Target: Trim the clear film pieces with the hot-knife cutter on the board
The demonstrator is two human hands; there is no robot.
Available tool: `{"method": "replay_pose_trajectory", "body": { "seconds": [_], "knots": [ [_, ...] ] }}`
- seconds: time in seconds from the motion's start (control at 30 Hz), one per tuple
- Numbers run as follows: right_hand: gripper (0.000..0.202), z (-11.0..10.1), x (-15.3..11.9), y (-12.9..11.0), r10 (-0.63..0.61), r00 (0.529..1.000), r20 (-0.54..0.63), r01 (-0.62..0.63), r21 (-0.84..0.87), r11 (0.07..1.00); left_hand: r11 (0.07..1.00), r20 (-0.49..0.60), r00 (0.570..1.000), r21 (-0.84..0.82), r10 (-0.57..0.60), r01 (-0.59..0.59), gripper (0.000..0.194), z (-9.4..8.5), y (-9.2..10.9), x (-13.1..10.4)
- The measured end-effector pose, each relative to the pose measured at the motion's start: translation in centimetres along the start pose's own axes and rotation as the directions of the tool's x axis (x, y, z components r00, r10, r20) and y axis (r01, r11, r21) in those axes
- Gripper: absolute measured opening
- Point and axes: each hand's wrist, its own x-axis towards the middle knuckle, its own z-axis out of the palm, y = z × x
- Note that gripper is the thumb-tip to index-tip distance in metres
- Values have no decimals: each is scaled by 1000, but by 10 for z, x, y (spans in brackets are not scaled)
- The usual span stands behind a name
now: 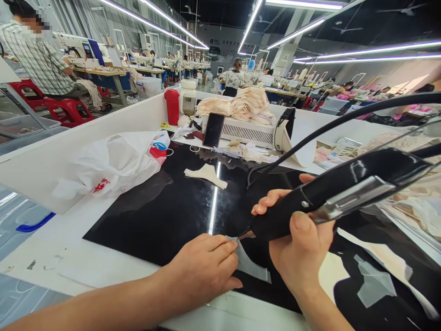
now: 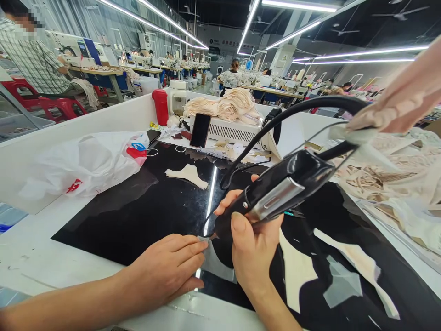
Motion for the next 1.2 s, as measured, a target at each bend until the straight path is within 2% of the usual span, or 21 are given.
{"method": "replay_pose_trajectory", "body": {
  "seconds": [0.47, 0.7, 1.0, 1.2],
  "knots": [
    [45, 0, 0, -1, -1, 1000, 17, 2, -54, 999, 1000, -3, 1000, -1, -1, 1, 31, 2, 1, -2],
    [50, 7, -2, -1, 52, 999, 2, -52, 20, 998, 1000, 2, 1000, -7, -1, 1, 30, 2, -1, -2],
    [46, 10, -3, 1, 79, 997, -3, -78, 6, 997, 1000, 7, 1000, 15, -3, 3, 30, 4, 0, -2],
    [50, 15, -3, 3, 110, 994, 5, -110, 77, 991, 1000, -27, 1000, 27, 13, -13, 31, 5, 0, -2]
  ]
}}
